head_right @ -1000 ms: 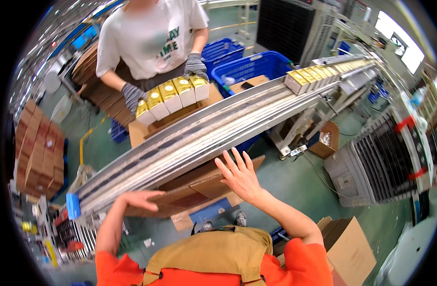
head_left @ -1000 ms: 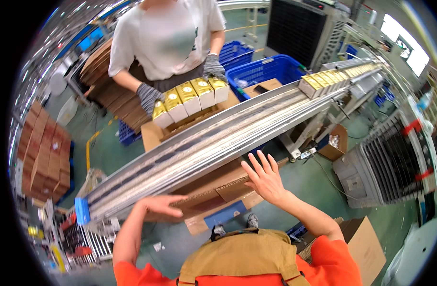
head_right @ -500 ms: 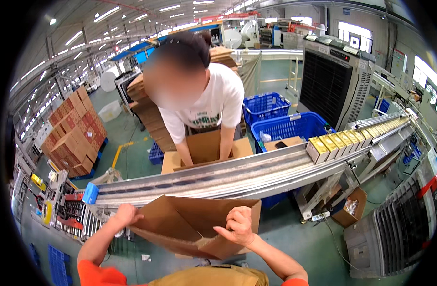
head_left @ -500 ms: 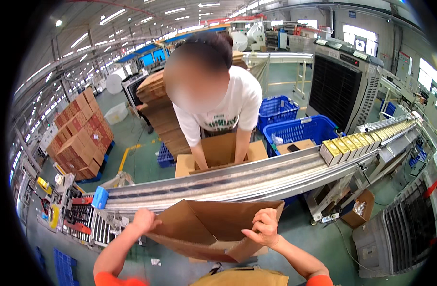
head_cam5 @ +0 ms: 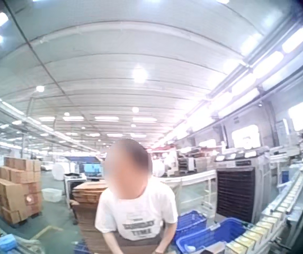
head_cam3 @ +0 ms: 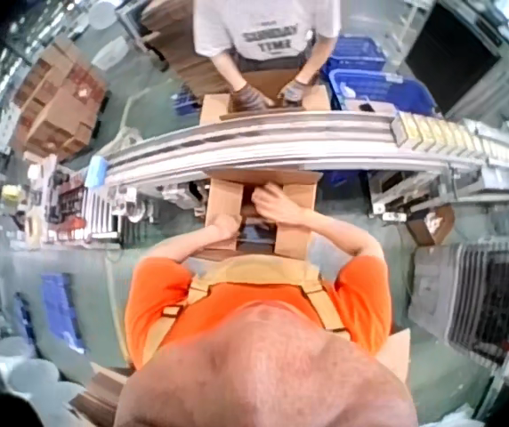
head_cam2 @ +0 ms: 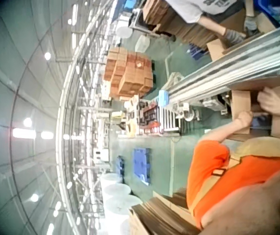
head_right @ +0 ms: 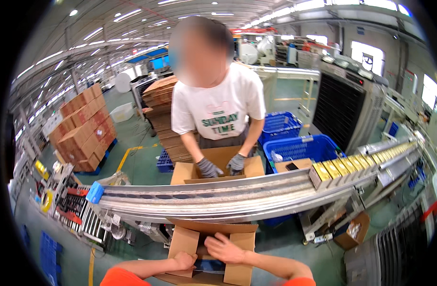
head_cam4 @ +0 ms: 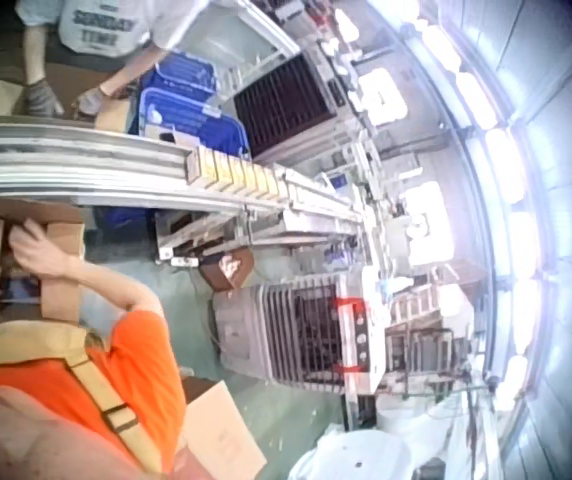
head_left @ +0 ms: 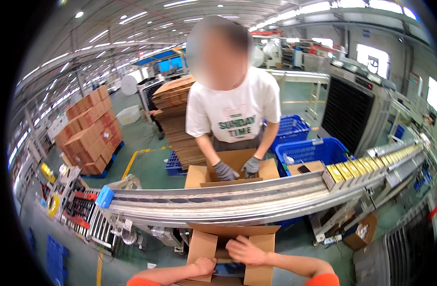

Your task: The person packs gold-colored rectangular packages from a conveyor belt into cardboard boxes by hand.

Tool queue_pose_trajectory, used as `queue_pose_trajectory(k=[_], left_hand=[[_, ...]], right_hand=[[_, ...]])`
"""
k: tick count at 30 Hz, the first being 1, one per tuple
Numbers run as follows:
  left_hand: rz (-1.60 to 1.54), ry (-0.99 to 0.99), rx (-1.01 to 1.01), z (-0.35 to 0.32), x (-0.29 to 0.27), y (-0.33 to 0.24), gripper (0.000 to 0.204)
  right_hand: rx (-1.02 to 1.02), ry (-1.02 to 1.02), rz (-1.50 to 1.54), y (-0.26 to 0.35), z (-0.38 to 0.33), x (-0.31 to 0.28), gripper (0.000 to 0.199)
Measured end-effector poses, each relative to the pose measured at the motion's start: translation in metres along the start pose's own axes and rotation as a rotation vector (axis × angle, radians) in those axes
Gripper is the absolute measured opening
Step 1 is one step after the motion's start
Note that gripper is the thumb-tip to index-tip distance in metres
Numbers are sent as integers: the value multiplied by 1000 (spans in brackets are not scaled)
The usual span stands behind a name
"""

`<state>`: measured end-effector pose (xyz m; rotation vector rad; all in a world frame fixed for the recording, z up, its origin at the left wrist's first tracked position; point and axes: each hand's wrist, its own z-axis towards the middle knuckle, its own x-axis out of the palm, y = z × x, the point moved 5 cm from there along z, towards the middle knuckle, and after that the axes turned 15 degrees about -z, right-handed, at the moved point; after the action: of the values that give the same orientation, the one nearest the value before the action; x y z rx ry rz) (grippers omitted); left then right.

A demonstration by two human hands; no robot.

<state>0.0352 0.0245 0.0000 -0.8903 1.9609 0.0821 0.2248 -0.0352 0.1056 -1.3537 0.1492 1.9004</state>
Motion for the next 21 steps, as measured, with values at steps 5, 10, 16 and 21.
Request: queue_pose_trajectory(k=[5, 10, 16, 21], left_hand=[[-419, 421, 11, -71, -35, -24, 63], [-425, -112, 187, -99, -64, -44, 52], [-113, -880, 115, -36, -73, 10, 52], [-290, -946, 141, -44, -74, 112, 49]], right_hand=[[748, 54, -379, -62, -16, -36, 55], [576, 369, -97, 38, -72, 22, 72], [1520, -183, 1498, -68, -99, 27, 64], [1800, 316, 365, -8, -206, 159, 69]])
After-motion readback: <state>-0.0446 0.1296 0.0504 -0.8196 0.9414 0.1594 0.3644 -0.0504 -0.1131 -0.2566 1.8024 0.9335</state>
